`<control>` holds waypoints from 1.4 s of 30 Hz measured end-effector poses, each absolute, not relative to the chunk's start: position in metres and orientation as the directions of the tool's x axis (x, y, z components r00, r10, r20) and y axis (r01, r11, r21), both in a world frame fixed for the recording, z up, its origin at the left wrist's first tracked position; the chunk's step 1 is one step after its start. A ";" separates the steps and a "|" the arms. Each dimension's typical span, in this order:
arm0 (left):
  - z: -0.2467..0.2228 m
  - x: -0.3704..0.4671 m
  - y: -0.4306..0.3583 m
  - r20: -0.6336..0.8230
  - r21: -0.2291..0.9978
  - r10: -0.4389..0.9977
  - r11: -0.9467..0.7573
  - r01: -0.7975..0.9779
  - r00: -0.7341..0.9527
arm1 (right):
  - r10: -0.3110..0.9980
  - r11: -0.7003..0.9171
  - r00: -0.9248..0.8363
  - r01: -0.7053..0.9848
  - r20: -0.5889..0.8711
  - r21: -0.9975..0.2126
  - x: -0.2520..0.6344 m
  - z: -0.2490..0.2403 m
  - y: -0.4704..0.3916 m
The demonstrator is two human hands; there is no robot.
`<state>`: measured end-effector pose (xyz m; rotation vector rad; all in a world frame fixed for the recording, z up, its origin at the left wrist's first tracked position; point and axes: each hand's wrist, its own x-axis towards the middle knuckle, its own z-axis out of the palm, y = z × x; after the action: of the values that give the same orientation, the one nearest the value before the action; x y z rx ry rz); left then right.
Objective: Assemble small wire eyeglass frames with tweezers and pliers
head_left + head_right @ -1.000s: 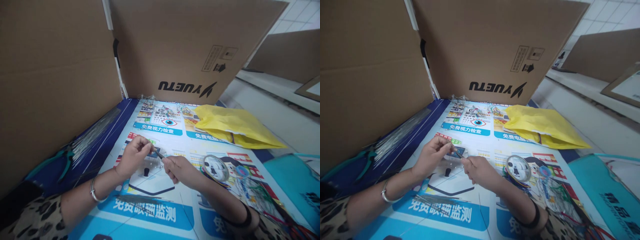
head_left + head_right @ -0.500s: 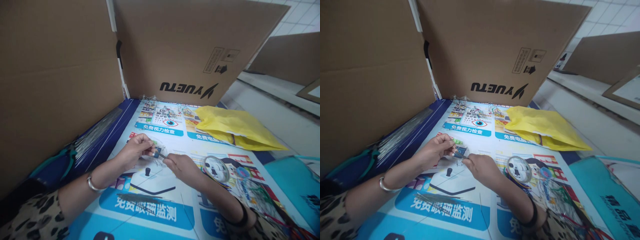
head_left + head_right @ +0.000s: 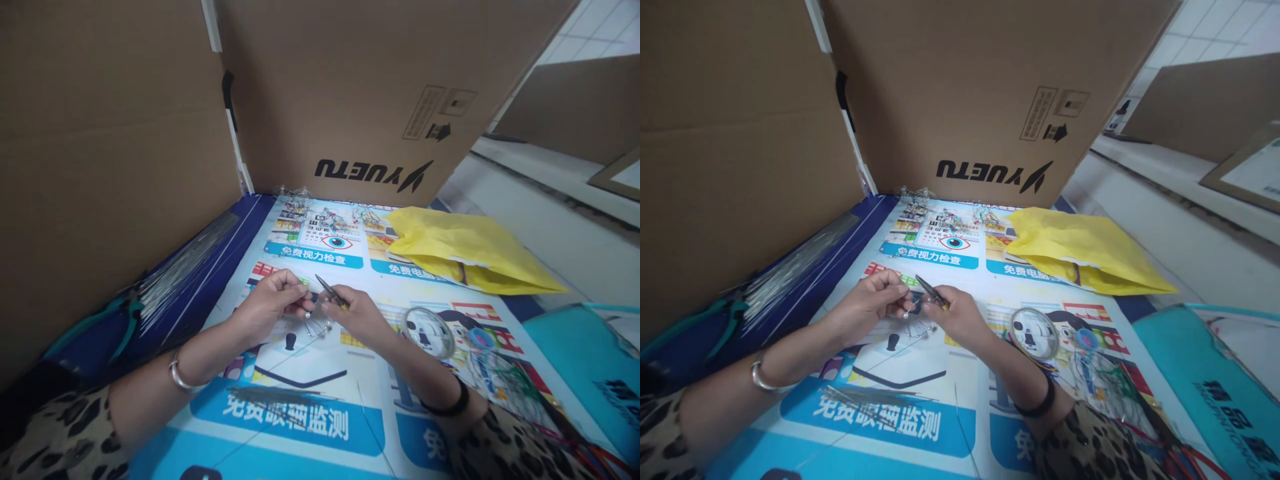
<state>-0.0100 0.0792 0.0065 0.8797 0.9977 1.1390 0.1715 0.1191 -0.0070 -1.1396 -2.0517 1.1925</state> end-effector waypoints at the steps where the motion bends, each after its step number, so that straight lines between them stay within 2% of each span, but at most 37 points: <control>1: 0.006 -0.010 0.079 -0.159 0.942 0.982 0.182 -0.281 0.102 | 0.854 0.274 -0.521 0.414 0.021 -0.868 0.172 -0.007 0.118; 7: -0.002 -0.007 0.077 -0.065 0.992 0.997 0.059 -0.111 -0.046 | 0.852 0.370 -0.514 0.456 0.100 -0.809 0.175 -0.009 0.109; 11: -0.004 -0.004 0.075 -0.001 0.996 0.997 -0.006 -0.089 -0.082 | 0.837 0.393 -0.537 0.449 0.109 -0.803 0.175 -0.010 0.107; 16: 0.001 -0.001 0.079 0.107 0.990 0.972 -0.123 -0.068 -0.209 | 0.852 0.315 -0.518 0.393 0.075 -0.864 0.176 -0.010 0.107; 27: -0.002 0.005 0.093 0.178 0.984 0.957 -0.165 0.074 -0.230 | 0.857 0.266 -0.511 0.327 0.067 -0.907 0.179 -0.012 0.109; 30: -0.010 0.001 0.106 0.180 0.980 0.961 -0.157 0.123 -0.208 | 0.844 0.204 -0.536 0.280 0.024 -0.938 0.181 -0.010 0.109; 36: -0.025 -0.004 0.133 0.091 0.920 0.994 -0.105 0.379 0.056 | 0.800 -0.070 -0.590 0.088 -0.108 -0.994 0.185 -0.007 0.111; 39: -0.026 -0.009 0.137 0.071 0.823 0.996 -0.090 0.562 0.054 | 0.806 -0.203 -0.570 -0.011 -0.160 -0.979 0.186 -0.010 0.114; 42: -0.024 -0.013 0.132 0.164 0.765 0.986 -0.115 0.634 -0.020 | 0.811 -0.272 -0.556 -0.079 -0.184 -0.959 0.187 -0.013 0.117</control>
<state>-0.0135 0.1321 -0.0242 1.7874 1.6860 0.9755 0.1872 0.1172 -0.0134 -0.9339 -1.3649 1.8866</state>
